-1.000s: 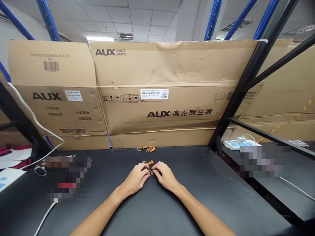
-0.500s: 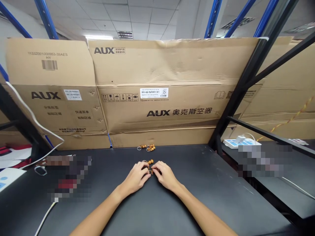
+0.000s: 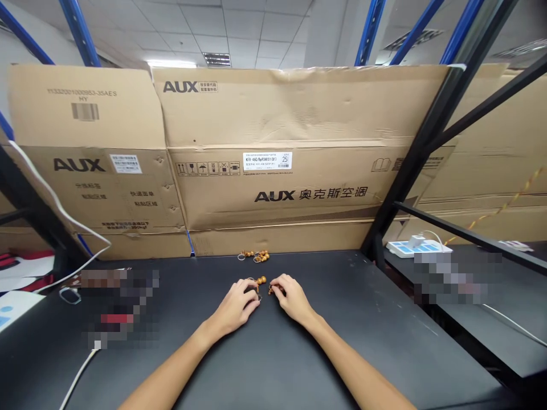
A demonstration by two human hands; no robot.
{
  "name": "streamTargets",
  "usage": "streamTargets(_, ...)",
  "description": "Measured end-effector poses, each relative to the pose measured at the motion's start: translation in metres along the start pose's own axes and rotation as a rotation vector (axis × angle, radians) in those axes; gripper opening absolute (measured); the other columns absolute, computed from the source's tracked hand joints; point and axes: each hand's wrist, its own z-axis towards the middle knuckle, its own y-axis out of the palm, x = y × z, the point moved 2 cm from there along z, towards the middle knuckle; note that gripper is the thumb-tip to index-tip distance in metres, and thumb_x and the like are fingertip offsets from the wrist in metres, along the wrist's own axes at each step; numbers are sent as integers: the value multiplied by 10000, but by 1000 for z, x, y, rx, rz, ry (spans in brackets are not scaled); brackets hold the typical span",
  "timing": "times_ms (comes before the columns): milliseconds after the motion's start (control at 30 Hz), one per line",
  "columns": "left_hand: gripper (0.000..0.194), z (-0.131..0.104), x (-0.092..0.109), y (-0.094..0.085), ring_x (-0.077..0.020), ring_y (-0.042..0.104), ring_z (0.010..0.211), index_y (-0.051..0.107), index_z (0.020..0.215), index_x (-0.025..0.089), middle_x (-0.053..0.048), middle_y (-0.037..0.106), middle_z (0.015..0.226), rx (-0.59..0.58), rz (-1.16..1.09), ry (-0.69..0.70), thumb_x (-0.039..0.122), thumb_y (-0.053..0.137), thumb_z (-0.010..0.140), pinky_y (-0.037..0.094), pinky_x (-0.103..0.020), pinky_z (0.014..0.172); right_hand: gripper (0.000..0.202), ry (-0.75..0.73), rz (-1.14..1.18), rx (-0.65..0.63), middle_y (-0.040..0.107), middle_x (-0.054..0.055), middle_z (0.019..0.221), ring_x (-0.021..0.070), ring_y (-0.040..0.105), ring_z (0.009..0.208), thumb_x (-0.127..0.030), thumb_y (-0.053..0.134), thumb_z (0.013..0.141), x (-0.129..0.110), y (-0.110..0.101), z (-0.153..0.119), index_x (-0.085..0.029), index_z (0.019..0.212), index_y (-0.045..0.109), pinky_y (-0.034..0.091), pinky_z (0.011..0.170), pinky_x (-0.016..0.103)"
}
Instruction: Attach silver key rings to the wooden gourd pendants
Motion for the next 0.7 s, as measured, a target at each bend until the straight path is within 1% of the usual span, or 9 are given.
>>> streamTargets(133,165,-2,-13,0,-239,529,1000,576,785,192,-83,577,1102,93,112,-95,201,457,899,433,-404,835,170,49,-118,10,640,52,885,209,562,835,-151,481,892,5,-1,0,-218,878,637,413,743,332)
streamTargets(200,153,-3,-21,0,-251,542,961,579,793,185,-96,588,1067,136,180,-174,183,456,885,440,-414,805,204,69,-176,38,646,69,892,220,554,830,-125,470,885,8,1,0,-220,883,650,408,729,340)
streamTargets(267,137,-4,-27,1,-262,548,967,596,886,180,-108,592,1084,176,221,-236,162,461,871,446,-421,799,244,73,-211,86,647,91,937,229,548,856,-100,454,875,11,1,-1,-219,919,662,414,735,349)
streamTargets(300,169,-4,-28,1,-266,545,1000,599,964,180,-112,590,1120,184,221,-237,153,463,869,445,-425,820,260,72,-217,112,644,102,981,237,545,893,-96,448,872,11,1,-1,-215,955,663,420,754,359)
streamTargets(400,296,-3,-25,2,-247,532,1096,559,1165,213,-88,592,1205,133,158,-138,160,448,895,424,-420,914,295,47,-186,139,602,119,1153,262,510,1059,-131,455,878,7,-1,-1,-204,1106,625,426,857,407)
streamTargets(467,296,-2,-21,1,-225,550,1095,555,1187,235,-62,621,1186,76,95,-68,190,440,918,419,-403,940,324,-16,-149,95,564,107,1239,266,473,1140,-184,481,882,0,-1,-2,-212,1189,579,409,927,432)
streamTargets(533,267,-2,-17,0,-216,570,1070,572,1158,237,-54,640,1156,42,41,-33,205,448,924,428,-387,936,360,-94,-133,28,534,91,1293,269,429,1201,-214,510,880,-8,-1,-2,-226,1238,544,382,978,440)
streamTargets(600,238,-2,-13,-1,-214,581,1050,586,1120,235,-53,646,1133,12,-2,-9,203,466,918,435,-376,929,355,-143,-124,-26,547,83,1275,271,421,1205,-218,536,872,-15,0,-3,-238,1226,545,368,990,444)
streamTargets(700,204,-2,-6,-1,-212,596,997,590,1083,232,-54,653,1073,-19,-48,12,213,486,909,446,-368,909,242,-153,-106,-68,620,77,1099,253,489,1082,-202,545,871,-20,0,-3,-245,1106,587,397,925,418)
